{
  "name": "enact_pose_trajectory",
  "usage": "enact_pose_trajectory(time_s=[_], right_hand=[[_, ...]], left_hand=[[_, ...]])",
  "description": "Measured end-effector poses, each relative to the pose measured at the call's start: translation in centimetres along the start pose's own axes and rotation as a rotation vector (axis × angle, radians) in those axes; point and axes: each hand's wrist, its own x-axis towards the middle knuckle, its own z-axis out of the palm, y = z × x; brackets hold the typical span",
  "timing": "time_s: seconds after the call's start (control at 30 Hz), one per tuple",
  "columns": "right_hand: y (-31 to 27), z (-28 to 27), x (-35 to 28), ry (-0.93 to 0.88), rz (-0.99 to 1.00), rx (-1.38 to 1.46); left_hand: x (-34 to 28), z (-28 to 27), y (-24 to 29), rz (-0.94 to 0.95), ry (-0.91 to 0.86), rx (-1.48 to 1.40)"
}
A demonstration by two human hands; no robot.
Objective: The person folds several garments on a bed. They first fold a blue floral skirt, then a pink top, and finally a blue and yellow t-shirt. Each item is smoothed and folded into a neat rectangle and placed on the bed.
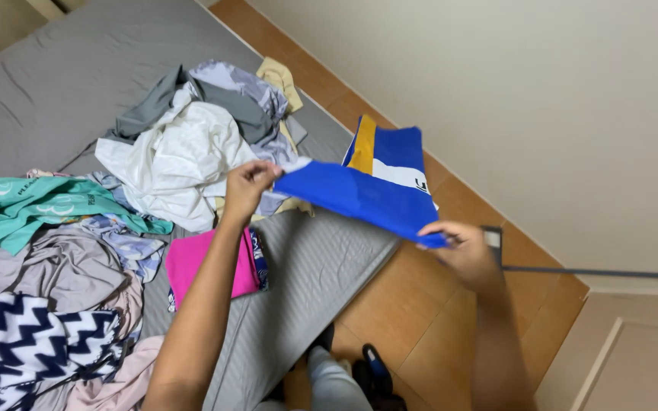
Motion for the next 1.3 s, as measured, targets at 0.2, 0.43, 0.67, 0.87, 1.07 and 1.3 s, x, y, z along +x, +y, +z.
enact_pose_trajectory(time_s=[0.2,0.43,0.67,0.87,1.07,1.3], right_hand=[[24.2,13.5,-1.9,0.039,0.062,0.012],[31.0,24.0,-8.1,0.184,0.081,-0.253],[31.1,27.1,-8.2,0.218,0.087,-0.484],[33.3,27.0,-5.4,-0.026,0.258,-0.454],[43.4,27.0,-2.7,0.495,0.333,-0.142],[48.2,27.2,-4.6,0.364,0.671,0.314]], left_hand=[[-8.3,-4.0,-20.2,-0.192,-0.038,0.358],[-14.7,-4.5,-25.4,0.044,-0.068,0.914],[-13.6,-2.2,-22.4,-0.374,-0.216,1.081],[-12.0,-0.6,-27.0,-0.461,-0.276,1.239],[-10.1,0.2,-30.6,-0.681,-0.046,0.975],[-10.3,-0.2,-29.5,-0.596,0.107,0.964]])
